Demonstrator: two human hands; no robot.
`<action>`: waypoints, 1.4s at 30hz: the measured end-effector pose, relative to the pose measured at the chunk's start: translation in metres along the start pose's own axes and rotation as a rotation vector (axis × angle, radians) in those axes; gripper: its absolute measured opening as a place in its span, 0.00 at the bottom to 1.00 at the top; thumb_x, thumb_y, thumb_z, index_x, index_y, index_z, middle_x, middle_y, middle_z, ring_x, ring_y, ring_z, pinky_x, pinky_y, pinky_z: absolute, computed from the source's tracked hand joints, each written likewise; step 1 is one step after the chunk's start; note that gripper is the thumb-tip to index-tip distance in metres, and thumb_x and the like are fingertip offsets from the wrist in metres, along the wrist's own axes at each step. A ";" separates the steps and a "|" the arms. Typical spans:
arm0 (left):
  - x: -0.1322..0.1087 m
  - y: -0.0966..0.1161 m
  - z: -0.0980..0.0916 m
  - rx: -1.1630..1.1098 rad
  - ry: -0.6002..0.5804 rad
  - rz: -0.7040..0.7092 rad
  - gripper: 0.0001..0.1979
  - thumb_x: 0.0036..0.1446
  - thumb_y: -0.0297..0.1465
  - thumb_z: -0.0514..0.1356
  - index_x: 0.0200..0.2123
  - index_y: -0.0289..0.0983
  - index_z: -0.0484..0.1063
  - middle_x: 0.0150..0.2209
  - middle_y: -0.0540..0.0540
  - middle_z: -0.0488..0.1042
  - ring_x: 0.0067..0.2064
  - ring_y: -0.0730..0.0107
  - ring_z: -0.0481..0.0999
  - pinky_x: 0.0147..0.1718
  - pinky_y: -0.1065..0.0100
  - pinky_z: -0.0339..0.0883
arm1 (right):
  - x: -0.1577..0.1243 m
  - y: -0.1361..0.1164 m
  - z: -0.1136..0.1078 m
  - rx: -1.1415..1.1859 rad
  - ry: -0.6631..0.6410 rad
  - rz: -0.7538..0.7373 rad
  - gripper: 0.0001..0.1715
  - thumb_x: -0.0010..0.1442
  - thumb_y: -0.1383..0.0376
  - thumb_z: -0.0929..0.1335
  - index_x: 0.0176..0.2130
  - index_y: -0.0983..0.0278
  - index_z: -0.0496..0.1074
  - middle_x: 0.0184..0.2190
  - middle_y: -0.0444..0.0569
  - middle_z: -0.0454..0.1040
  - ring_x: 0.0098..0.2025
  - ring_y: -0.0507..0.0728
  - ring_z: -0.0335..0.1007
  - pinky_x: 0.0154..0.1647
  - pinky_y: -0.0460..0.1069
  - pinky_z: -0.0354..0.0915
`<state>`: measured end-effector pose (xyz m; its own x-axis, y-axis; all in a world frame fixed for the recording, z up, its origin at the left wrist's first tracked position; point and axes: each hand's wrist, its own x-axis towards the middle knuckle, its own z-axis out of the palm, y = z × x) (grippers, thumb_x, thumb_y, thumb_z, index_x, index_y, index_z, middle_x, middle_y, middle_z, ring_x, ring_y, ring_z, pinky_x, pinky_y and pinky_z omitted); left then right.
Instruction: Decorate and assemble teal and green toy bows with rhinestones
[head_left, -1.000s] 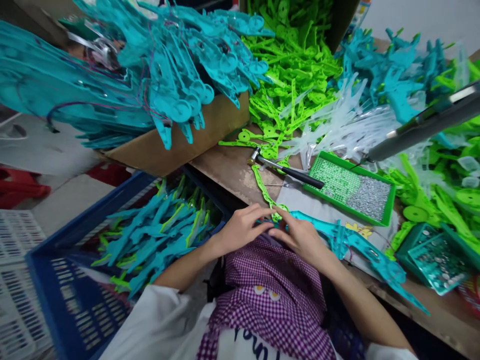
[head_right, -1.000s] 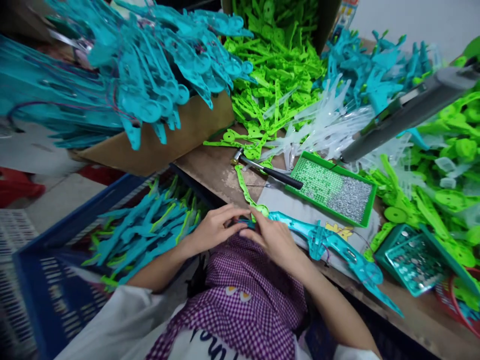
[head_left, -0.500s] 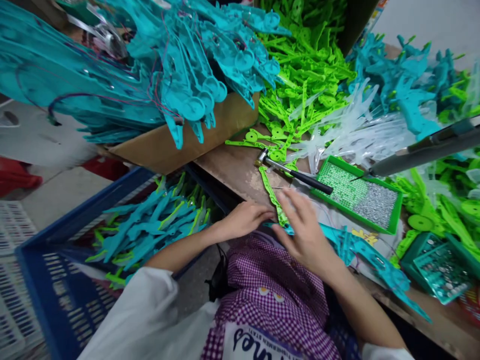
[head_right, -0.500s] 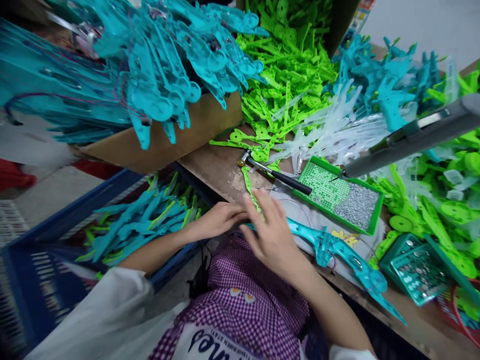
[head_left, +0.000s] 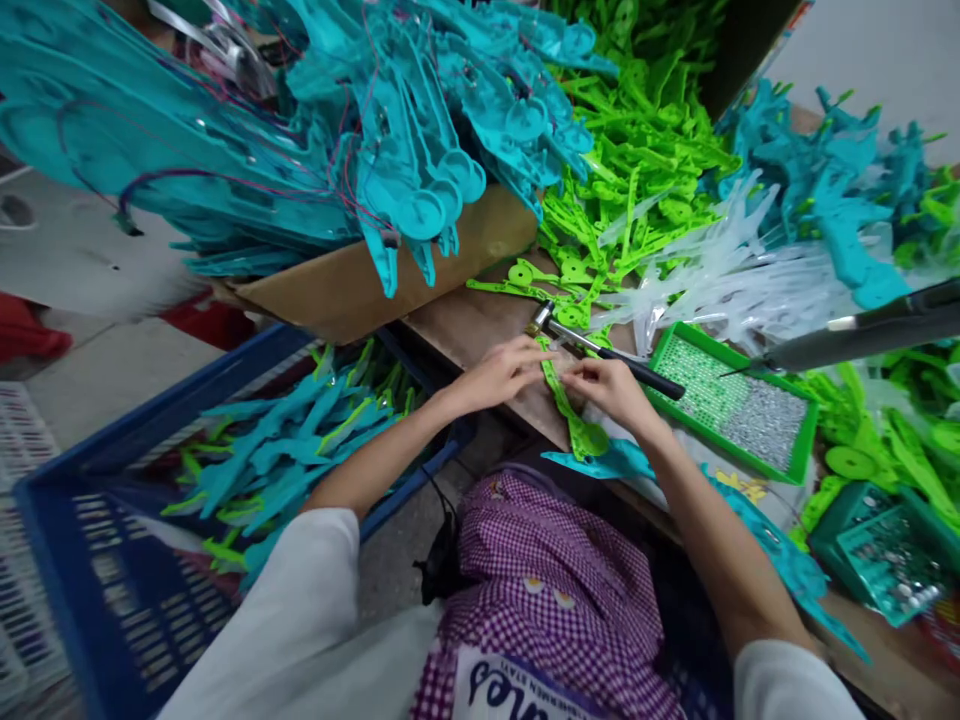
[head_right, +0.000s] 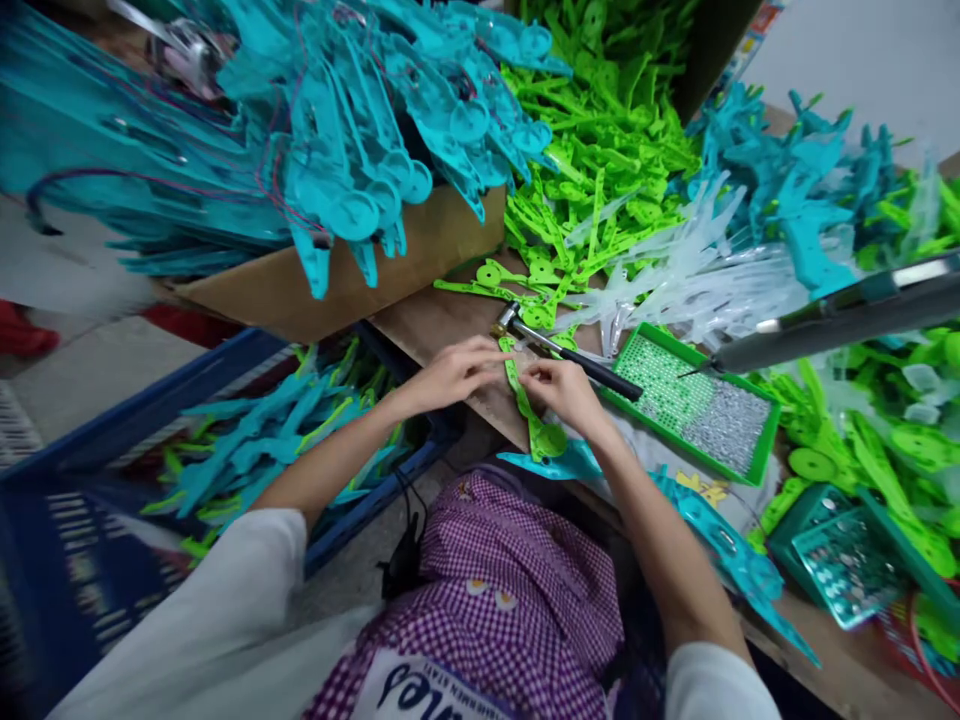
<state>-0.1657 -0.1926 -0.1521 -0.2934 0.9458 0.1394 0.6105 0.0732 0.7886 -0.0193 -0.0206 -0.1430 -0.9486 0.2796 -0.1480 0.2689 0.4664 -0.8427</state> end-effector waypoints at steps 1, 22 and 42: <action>0.008 -0.009 0.000 0.039 0.014 0.064 0.16 0.63 0.29 0.56 0.52 0.40 0.73 0.51 0.42 0.73 0.49 0.66 0.73 0.49 0.64 0.65 | 0.010 0.007 0.003 -0.023 0.007 0.013 0.19 0.54 0.53 0.68 0.31 0.67 0.76 0.23 0.45 0.72 0.25 0.51 0.63 0.28 0.46 0.57; 0.055 -0.058 0.002 -0.029 -0.208 0.085 0.07 0.49 0.27 0.67 0.35 0.37 0.81 0.43 0.44 0.78 0.44 0.67 0.77 0.46 0.70 0.66 | 0.055 0.012 0.018 -0.355 -0.052 0.094 0.10 0.51 0.60 0.68 0.25 0.66 0.72 0.21 0.43 0.70 0.26 0.51 0.62 0.28 0.45 0.53; 0.082 -0.043 0.001 0.228 -0.363 -0.033 0.08 0.43 0.28 0.69 0.31 0.38 0.81 0.32 0.50 0.79 0.37 0.71 0.76 0.37 0.74 0.62 | 0.006 -0.007 0.033 -0.591 0.145 0.075 0.16 0.64 0.58 0.61 0.39 0.61 0.75 0.35 0.50 0.80 0.35 0.57 0.73 0.32 0.48 0.57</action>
<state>-0.2152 -0.1175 -0.1756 -0.0623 0.9889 -0.1351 0.7641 0.1344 0.6310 -0.0323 -0.0499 -0.1549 -0.9024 0.4217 -0.0892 0.4205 0.8158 -0.3971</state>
